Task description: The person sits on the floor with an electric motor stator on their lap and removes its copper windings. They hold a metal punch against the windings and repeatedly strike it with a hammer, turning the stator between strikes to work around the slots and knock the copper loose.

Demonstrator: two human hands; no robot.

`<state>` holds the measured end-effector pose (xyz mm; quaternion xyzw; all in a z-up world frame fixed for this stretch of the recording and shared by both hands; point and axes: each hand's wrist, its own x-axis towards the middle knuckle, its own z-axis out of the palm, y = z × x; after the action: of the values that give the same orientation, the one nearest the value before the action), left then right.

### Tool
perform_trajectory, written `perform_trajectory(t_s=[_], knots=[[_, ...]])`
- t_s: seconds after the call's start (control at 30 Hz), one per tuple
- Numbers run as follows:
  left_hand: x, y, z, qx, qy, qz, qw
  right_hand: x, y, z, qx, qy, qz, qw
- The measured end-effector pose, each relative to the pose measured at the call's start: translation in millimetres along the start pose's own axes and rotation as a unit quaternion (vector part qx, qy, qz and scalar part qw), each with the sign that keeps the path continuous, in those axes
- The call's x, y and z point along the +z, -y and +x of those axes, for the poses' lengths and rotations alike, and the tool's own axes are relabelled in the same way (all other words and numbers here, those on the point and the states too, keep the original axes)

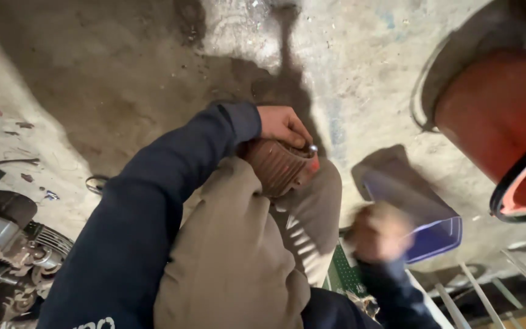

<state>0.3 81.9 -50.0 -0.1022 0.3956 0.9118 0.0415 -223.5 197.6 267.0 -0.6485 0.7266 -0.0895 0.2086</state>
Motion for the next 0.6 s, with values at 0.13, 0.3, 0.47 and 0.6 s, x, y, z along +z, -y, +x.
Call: perform_trajectory(t_s=[0.13, 0.3, 0.47, 0.6], knots=[[3, 14, 13, 0.024, 0.022, 0.049, 0.998, 31, -39, -51, 0.265, 0.165, 0.139, 0.94], [-12, 17, 22, 0.053, 0.039, 0.087, 0.994, -6, -189, -120, 0.032, 0.051, -0.083, 0.995], [10, -18, 6, -0.016, 0.028, 0.075, 0.997, 82, -58, -109, 0.058, -0.015, -0.109, 0.992], [4, 9, 11, 0.017, 0.044, 0.021, 0.999, 40, -61, -105, 0.167, 0.113, 0.095, 0.975]])
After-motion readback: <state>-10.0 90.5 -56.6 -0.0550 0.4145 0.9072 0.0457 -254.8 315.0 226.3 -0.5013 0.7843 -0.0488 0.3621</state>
